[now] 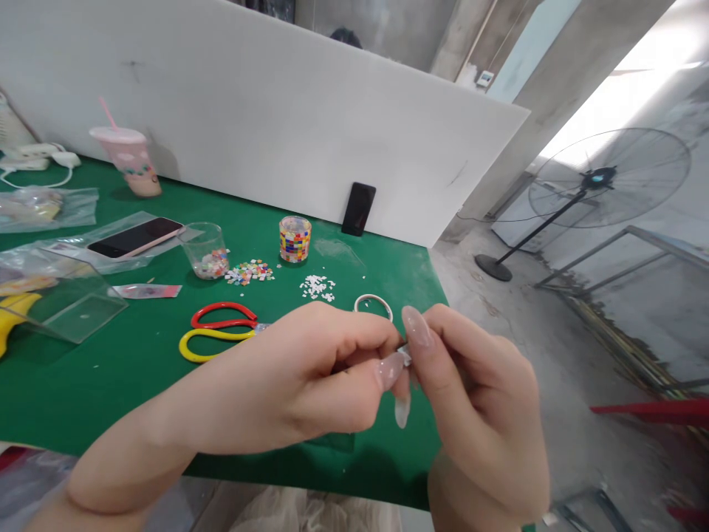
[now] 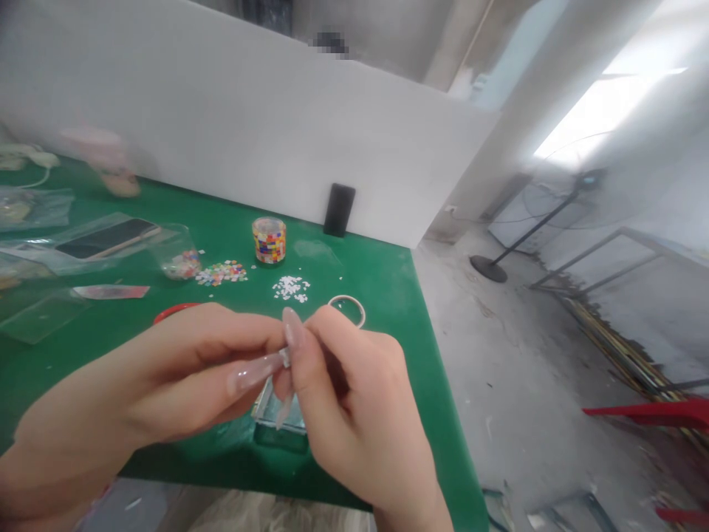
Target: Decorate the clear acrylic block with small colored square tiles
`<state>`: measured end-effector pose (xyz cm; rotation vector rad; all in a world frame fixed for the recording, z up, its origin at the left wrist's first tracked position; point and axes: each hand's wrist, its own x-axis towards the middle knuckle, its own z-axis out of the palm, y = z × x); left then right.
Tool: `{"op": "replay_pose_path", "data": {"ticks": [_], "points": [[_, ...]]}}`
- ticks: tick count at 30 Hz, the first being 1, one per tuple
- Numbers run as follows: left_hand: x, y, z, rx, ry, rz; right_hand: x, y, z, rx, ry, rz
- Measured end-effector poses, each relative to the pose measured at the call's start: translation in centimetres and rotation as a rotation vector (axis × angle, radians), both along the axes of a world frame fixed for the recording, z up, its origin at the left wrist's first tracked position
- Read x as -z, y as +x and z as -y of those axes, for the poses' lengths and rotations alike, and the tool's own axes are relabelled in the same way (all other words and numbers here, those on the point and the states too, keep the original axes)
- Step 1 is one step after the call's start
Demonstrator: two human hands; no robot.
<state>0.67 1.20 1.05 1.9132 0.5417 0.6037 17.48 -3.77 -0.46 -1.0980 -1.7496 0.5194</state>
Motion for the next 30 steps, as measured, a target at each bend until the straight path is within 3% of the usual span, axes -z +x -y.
{"op": "replay_pose_path", "data": {"ticks": [7, 15, 22, 26, 30], "points": [[-0.6, -0.1, 0.1, 0.004, -0.008, 0.003, -0.1, -0.3, 0.0, 0.007, -0.012, -0.04], [-0.3, 0.1, 0.2, -0.029, 0.015, -0.011, 0.0, -0.3, 0.1, 0.042, 0.007, -0.043], [-0.7, -0.3, 0.0, 0.037, -0.091, 0.005, 0.0, -0.2, -0.1, 0.03, -0.02, -0.067], [-0.3, 0.1, 0.1, 0.043, -0.158, 0.06, 0.1, -1.0, -0.1, 0.063, 0.007, -0.166], [0.4, 0.7, 0.1, 0.021, -0.13, 0.076, 0.1, -1.9, -0.1, 0.104, 0.051, -0.25]]}}
